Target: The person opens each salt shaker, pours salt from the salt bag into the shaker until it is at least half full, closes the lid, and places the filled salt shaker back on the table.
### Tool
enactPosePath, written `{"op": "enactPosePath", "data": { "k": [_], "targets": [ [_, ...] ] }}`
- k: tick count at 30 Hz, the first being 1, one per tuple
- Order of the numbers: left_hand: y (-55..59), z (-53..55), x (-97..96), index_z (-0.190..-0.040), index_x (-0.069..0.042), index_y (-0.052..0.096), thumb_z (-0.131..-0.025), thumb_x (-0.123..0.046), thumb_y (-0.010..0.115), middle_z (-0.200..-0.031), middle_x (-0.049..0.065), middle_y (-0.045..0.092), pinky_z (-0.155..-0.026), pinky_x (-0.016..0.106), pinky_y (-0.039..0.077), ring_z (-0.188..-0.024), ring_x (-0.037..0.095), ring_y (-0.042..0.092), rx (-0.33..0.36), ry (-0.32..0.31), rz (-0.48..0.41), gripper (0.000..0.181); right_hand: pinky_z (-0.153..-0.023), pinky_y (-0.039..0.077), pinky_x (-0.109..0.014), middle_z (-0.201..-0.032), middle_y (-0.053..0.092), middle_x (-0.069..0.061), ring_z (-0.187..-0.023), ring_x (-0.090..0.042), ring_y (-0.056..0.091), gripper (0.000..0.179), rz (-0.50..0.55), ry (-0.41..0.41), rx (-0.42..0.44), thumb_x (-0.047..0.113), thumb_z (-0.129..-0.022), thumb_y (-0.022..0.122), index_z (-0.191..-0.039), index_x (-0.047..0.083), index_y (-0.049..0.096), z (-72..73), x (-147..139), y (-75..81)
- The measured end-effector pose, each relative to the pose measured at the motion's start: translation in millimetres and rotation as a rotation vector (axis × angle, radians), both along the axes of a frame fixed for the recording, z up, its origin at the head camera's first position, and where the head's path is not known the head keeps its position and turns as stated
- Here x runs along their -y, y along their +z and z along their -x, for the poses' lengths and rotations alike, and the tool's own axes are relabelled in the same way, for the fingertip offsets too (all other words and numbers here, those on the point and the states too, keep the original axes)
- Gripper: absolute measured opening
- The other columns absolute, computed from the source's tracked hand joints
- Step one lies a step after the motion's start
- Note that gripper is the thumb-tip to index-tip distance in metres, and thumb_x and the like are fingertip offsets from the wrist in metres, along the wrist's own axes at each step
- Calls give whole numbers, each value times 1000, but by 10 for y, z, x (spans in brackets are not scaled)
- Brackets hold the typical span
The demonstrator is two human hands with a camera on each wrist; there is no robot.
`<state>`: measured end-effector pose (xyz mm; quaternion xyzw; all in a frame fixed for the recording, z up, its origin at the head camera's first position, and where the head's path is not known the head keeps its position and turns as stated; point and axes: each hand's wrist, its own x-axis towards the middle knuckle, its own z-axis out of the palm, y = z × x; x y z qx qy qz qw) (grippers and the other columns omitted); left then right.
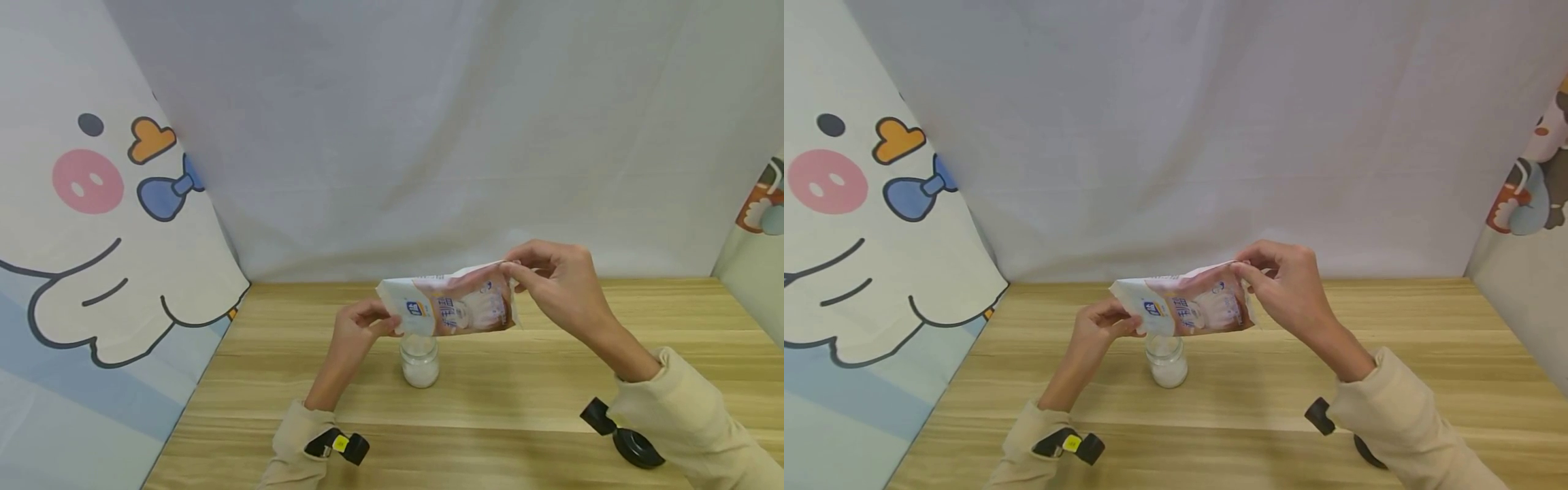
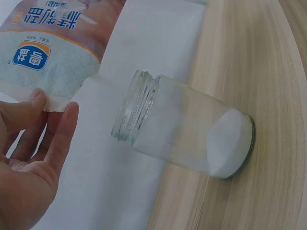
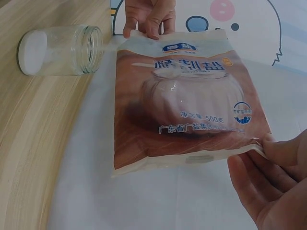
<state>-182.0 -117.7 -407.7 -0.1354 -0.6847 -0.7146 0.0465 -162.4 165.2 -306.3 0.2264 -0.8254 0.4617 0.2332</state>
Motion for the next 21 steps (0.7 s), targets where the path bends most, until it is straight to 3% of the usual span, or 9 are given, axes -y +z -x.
{"op": "enactPosePath", "data": {
  "k": [21],
  "targets": [
    [-9, 16, -4, -88, 11, 64, -80, 9, 68, -87, 21, 62, -70, 38, 60, -78, 18, 63, -11, -6, 2, 9, -57, 56, -21, -80, 70, -7, -61, -11, 64, 4, 3, 8, -15, 5, -87, 67, -88, 4, 72, 4, 2, -1]
  ]
}}
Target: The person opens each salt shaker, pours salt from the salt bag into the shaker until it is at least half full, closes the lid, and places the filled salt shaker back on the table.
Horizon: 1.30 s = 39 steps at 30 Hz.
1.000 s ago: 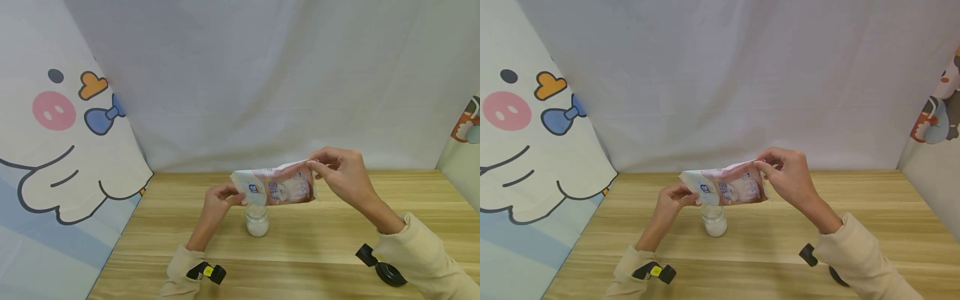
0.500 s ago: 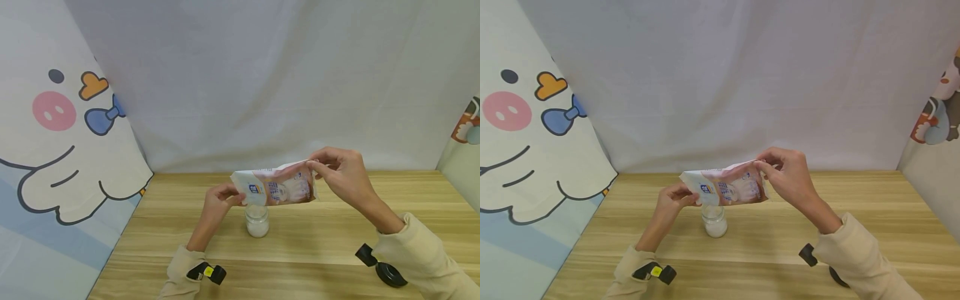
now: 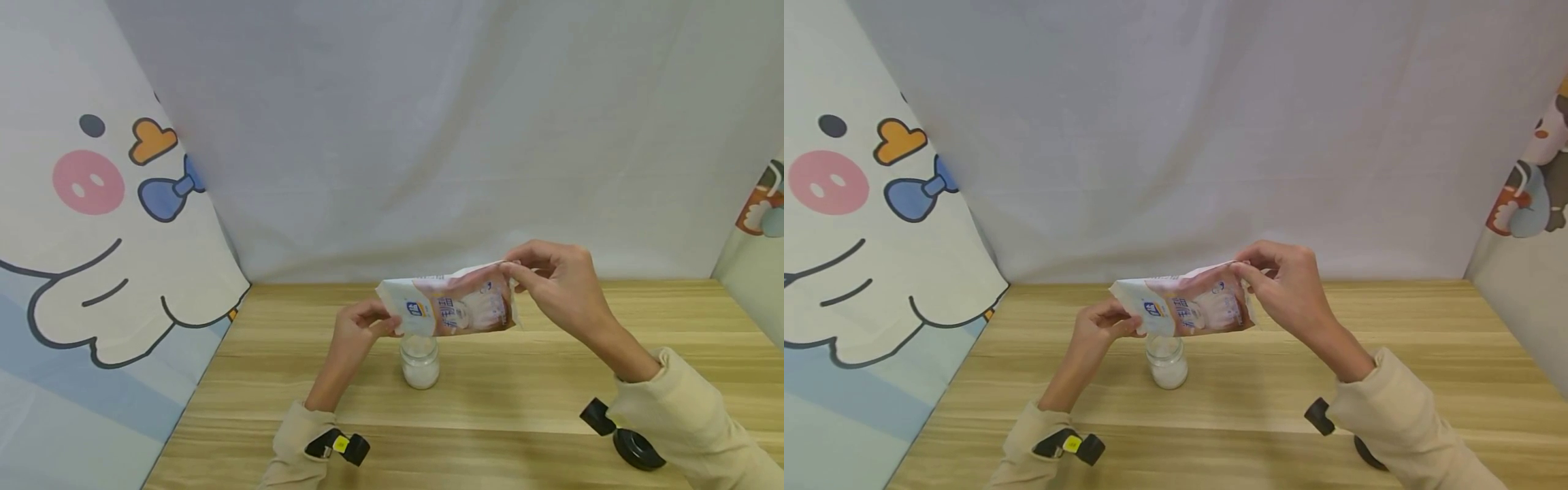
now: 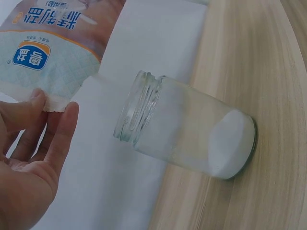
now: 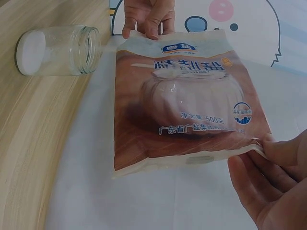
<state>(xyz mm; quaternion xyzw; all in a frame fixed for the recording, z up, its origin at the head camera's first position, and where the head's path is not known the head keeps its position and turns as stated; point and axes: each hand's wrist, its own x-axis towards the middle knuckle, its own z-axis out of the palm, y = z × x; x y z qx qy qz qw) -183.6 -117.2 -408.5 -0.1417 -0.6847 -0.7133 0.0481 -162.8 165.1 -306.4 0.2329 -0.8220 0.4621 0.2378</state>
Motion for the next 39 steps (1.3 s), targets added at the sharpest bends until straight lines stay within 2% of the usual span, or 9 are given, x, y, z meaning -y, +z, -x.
{"op": "enactPosePath", "data": {
  "k": [6, 13, 21, 39],
  "targets": [
    [-11, 7, 0, -89, 11, 64, -80, 9, 68, -88, 20, 63, -71, 38, 60, -78, 19, 63, 5, 0, -4, 10, -57, 57, -22, -80, 70, -8, -61, -11, 64, 4, 5, 3, 3, 4, -87, 67, -88, 3, 71, 0, 2, -1],
    [-16, 6, -7, -89, 11, 64, -81, 8, 68, -85, 13, 64, -70, 38, 60, -78, 19, 63, 4, -1, -9, 10, -57, 57, -22, -80, 69, -7, -61, -11, 64, 5, 7, 4, 0, 4, -87, 67, -88, 4, 72, 6, -3, -11],
    [-25, 8, -22, -88, 13, 63, -80, 9, 68, -86, 20, 63, -70, 38, 60, -74, 17, 63, -1, -5, -33, 10, -56, 57, -22, -79, 69, -7, -61, -10, 64, 5, 15, 9, -16, 2, -86, 68, -88, 4, 72, 17, -2, -31],
    [-23, 12, -21, -88, 13, 63, -79, 10, 68, -87, 22, 63, -69, 37, 60, -77, 17, 64, 11, 18, -28, 10, -56, 55, -17, -79, 69, -7, -60, -13, 64, 4, 22, 7, -6, 3, -86, 68, -88, 4, 72, 42, 10, -37]
  ]
}}
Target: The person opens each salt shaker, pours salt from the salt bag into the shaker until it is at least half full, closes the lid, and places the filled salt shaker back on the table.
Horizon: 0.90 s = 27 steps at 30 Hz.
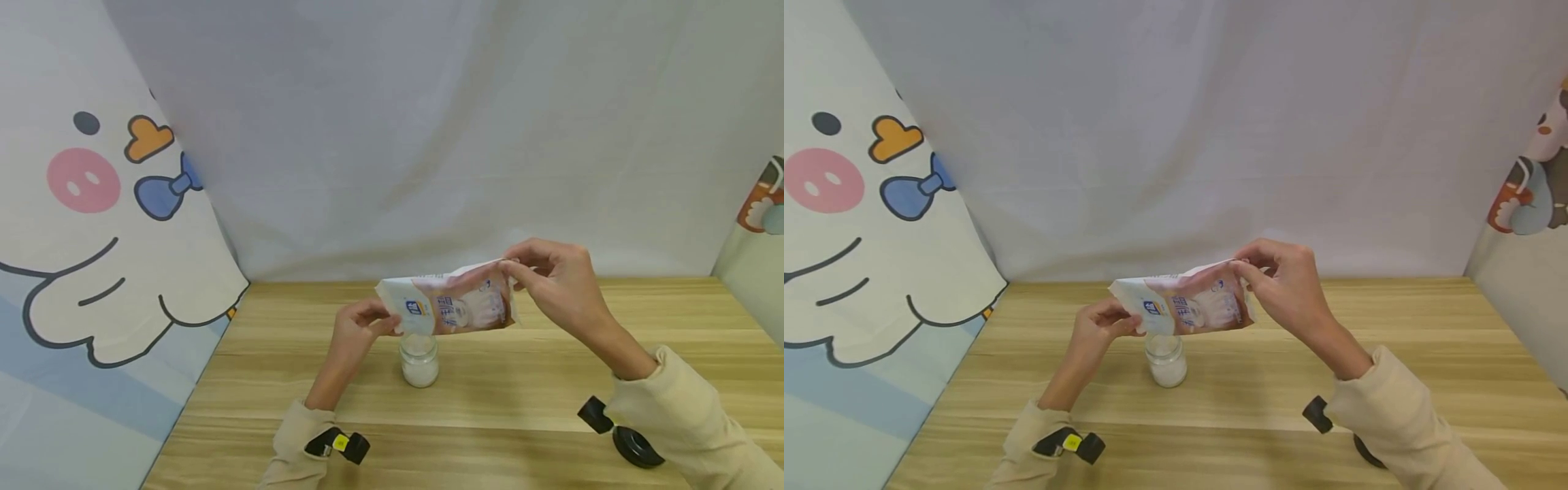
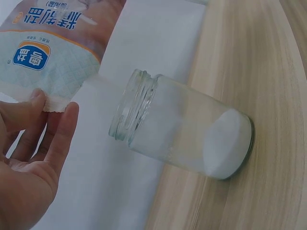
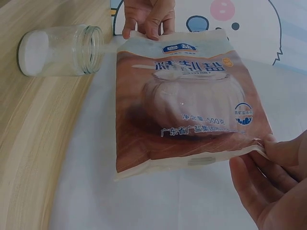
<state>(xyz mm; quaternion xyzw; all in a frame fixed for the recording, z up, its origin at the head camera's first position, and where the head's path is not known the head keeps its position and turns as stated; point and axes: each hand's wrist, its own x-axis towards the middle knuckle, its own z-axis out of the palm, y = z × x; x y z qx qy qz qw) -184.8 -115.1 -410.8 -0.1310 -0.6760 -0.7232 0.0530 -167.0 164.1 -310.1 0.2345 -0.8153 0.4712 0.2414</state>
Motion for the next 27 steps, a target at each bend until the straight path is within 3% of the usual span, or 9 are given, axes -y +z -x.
{"op": "enactPosePath", "data": {
  "k": [27],
  "targets": [
    [9, -12, 0, -89, 15, 62, -79, 9, 68, -86, 13, 64, -71, 39, 60, -81, 21, 64, 17, 8, 7, 13, -56, 55, -17, -80, 69, -7, -60, -13, 64, 4, -6, -8, -1, 4, -87, 68, -88, 3, 71, -9, 2, 7]
  ]
}}
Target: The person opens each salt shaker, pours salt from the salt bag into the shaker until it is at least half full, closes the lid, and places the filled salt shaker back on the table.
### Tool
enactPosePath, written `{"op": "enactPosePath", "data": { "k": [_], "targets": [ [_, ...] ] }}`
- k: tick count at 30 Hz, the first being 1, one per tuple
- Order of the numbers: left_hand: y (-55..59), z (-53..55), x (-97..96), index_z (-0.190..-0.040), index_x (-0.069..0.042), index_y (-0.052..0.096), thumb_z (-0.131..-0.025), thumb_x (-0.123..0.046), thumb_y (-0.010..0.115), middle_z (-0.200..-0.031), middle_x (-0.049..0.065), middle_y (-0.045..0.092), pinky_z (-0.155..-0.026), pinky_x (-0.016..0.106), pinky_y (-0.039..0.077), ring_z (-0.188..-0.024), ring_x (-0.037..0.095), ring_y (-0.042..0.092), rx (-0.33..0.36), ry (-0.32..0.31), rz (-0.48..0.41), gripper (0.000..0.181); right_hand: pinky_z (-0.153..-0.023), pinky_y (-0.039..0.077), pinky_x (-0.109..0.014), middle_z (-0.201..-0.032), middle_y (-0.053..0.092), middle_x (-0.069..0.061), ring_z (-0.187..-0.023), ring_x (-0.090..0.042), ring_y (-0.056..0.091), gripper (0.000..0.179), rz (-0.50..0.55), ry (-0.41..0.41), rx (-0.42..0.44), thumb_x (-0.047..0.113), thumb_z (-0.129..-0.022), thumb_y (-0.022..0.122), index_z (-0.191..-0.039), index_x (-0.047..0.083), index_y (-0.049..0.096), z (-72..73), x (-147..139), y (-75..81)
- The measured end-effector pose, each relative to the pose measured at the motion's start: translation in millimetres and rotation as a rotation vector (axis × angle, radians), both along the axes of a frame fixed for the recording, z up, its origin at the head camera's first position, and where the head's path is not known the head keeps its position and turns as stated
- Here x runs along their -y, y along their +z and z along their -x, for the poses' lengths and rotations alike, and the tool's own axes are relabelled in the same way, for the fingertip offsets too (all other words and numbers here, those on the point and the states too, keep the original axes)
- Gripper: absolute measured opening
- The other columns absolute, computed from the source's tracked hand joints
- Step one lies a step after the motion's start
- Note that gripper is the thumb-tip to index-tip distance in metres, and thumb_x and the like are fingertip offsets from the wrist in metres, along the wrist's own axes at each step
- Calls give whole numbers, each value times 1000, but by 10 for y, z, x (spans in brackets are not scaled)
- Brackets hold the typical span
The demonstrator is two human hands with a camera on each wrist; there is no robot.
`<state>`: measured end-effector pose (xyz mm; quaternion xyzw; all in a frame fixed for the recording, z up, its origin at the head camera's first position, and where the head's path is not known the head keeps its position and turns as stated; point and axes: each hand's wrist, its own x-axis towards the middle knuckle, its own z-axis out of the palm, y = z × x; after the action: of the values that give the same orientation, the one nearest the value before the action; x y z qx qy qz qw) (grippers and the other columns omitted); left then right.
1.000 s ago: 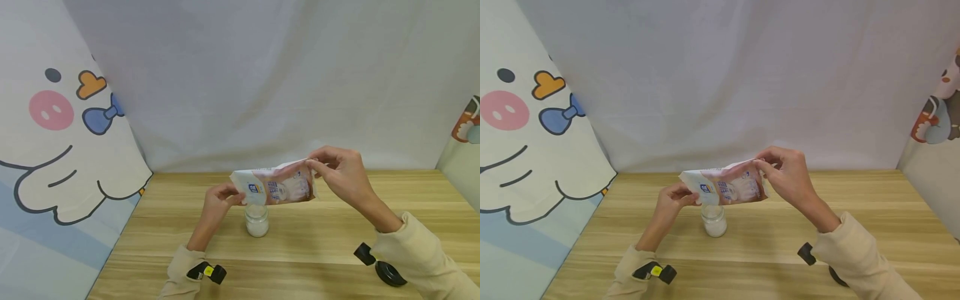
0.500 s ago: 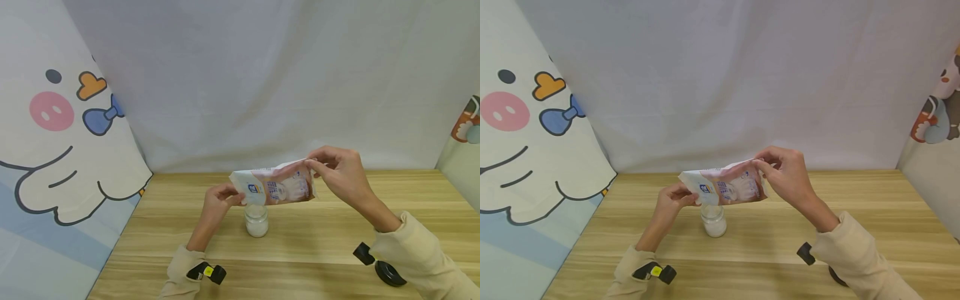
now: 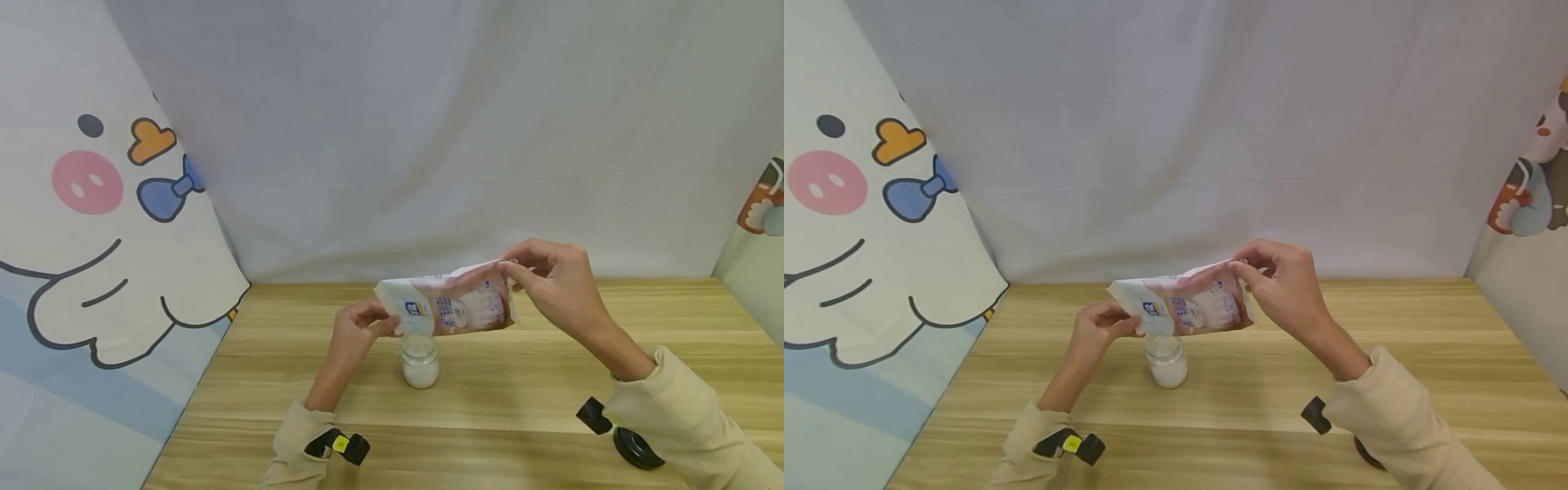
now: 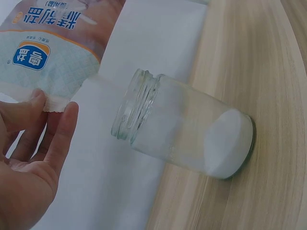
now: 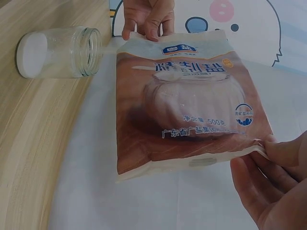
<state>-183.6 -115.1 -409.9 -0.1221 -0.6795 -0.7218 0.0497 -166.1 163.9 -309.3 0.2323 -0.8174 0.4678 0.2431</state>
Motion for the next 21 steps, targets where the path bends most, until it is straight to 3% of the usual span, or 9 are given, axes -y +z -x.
{"op": "enactPosePath", "data": {
  "k": [11, 21],
  "targets": [
    [-7, -8, 3, -85, 11, 63, -79, 10, 68, -88, 19, 63, -71, 39, 60, -79, 19, 64, -10, 1, 0, 7, -56, 55, -17, -80, 69, -8, -60, -12, 64, 4, 2, 2, 1, 3, -87, 67, -88, 3, 72, 2, 5, 4],
    [-13, -11, 3, -87, 12, 63, -80, 9, 68, -87, 16, 64, -70, 38, 60, -79, 19, 64, -13, -4, -2, 9, -56, 55, -17, -80, 69, -7, -60, -12, 63, 4, 6, 6, -3, 4, -87, 67, -88, 3, 72, -1, 10, 5]
  ]
}}
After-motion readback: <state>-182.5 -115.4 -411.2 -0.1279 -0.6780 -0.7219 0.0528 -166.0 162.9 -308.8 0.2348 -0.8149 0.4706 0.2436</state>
